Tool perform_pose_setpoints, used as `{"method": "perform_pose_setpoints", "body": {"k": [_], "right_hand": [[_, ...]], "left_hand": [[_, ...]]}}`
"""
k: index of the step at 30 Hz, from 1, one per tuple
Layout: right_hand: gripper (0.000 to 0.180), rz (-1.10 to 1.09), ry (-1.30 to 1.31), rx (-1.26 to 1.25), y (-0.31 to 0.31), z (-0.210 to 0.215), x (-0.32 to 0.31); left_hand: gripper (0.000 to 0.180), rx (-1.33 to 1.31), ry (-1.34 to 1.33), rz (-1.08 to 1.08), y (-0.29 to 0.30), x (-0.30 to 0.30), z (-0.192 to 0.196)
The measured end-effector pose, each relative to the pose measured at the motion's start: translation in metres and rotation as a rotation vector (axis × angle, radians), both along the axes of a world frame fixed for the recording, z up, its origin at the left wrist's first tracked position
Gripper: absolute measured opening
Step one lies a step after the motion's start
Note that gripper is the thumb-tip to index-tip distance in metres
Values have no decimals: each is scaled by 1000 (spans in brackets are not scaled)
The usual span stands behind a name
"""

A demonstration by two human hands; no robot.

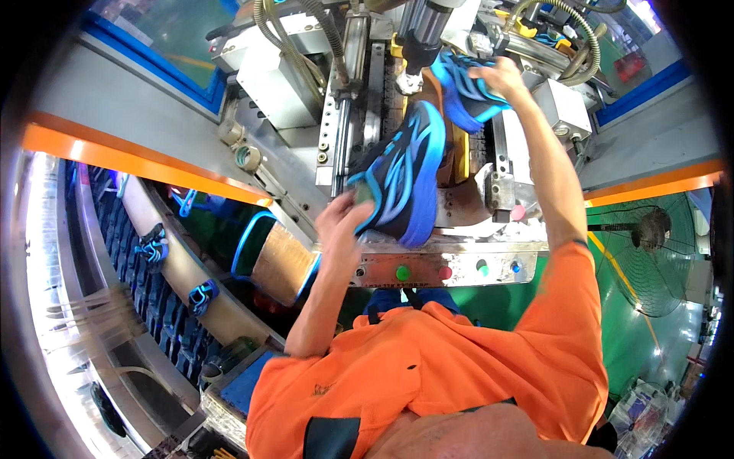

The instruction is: The person operates a shoe-pressing machine by taking shoes from a conveyor line, loading them into the machine press, and removing and rotating the shoes by hand.

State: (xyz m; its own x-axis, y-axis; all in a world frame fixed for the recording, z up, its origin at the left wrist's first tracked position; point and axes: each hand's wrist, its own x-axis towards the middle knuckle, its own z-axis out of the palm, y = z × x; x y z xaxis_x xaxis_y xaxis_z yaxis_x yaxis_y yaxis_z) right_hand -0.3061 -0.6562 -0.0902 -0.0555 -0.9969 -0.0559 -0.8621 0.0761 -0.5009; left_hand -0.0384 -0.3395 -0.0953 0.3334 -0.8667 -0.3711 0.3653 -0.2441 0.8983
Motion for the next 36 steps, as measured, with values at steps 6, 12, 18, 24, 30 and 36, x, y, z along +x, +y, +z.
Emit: {"method": "perform_pose_setpoints", "body": {"k": [6, 12, 18, 24, 30, 36], "right_hand": [[61, 67, 202, -124, 3, -116, 101], [58, 78, 140, -283, 50, -98, 108], [32, 686, -518, -652, 286, -99, 101], [28, 839, -354, -338, 363, -254, 122], [19, 612, -637, -739, 254, -40, 93], [28, 123, -709, -805, 61, 156, 65]], "left_hand": [[37, -165, -180, 338, 161, 61, 20], [35, -45, -193, 833, 241, 35, 27], [32, 43, -114, 1063, 267, 5, 7], [43, -59, 28, 885, 266, 1, -2], [41, -25, -21, 893, 246, -9, 16], [41, -44, -4, 840, 236, 1, 6]]}}
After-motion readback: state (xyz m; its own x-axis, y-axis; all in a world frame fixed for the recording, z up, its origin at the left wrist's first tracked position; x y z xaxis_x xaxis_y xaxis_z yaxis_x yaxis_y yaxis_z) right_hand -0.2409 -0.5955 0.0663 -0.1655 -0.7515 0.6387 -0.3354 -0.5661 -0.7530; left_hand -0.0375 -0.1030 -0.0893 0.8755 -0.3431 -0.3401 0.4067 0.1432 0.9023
